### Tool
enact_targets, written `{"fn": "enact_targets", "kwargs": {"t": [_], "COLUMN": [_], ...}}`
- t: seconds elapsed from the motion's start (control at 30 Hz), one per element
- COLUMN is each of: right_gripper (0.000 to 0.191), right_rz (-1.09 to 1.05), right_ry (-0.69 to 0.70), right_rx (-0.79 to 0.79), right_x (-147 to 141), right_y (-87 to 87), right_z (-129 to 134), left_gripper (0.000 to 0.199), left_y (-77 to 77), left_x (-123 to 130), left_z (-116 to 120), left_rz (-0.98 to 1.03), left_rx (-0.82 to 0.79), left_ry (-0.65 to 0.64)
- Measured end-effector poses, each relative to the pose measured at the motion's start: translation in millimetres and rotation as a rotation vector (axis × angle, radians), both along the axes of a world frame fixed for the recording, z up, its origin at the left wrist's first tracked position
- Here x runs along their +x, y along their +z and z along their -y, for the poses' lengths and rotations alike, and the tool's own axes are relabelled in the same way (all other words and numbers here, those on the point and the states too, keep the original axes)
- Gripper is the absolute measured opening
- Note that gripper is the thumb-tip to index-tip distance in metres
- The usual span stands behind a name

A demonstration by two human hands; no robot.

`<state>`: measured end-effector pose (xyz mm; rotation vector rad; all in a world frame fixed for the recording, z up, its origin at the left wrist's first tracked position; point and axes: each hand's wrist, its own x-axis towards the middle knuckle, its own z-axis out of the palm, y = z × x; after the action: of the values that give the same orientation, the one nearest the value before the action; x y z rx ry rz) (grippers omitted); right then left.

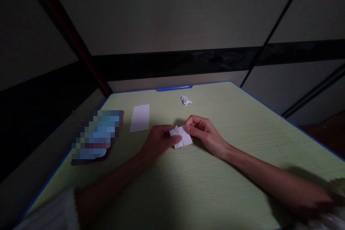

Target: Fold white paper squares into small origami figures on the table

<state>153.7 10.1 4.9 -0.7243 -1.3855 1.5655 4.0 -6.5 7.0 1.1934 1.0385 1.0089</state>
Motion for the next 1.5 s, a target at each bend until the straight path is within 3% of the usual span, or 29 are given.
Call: {"fn": "enact_targets", "kwargs": {"t": [0.23, 0.37, 0.7, 1.17, 1.33, 1.5], "right_gripper": [0.035, 0.026, 0.012, 0.005, 0.005, 0.013], "right_rz": [-0.063, -0.023, -0.053, 0.093, 0.228, 0.22], "right_ry": [-0.016, -0.051, 0.08, -0.017, 0.016, 0.046], "right_rx": [0.069, 0.127, 0.125, 0.249, 0.336, 0.244], "right_x": [-2, 0, 4, 9, 13, 10], "right_y": [0.3, 0.9, -0.3, -1.4, 0.8, 0.7], "right_z": [2, 1, 1, -5, -7, -8], "left_gripper": [0.012, 0.012, 0.017, 0.016, 0.013, 0.017], "left_y": [-3.4, -4.2, -8.3, -11.1, -6.7, 0.8], "left_x": [-1, -2, -3, -5, -3, 0], "left_z": [-3, -3, -5, -5, -3, 1], "left_rz": [0.129, 0.101, 0.073, 0.056, -0.014, -0.14], "left_rx": [-0.007, 0.012, 0.043, 0.051, 0.035, 0.065], "left_ry": [0.066, 0.043, -0.025, -0.046, -0.033, -0.016]}}
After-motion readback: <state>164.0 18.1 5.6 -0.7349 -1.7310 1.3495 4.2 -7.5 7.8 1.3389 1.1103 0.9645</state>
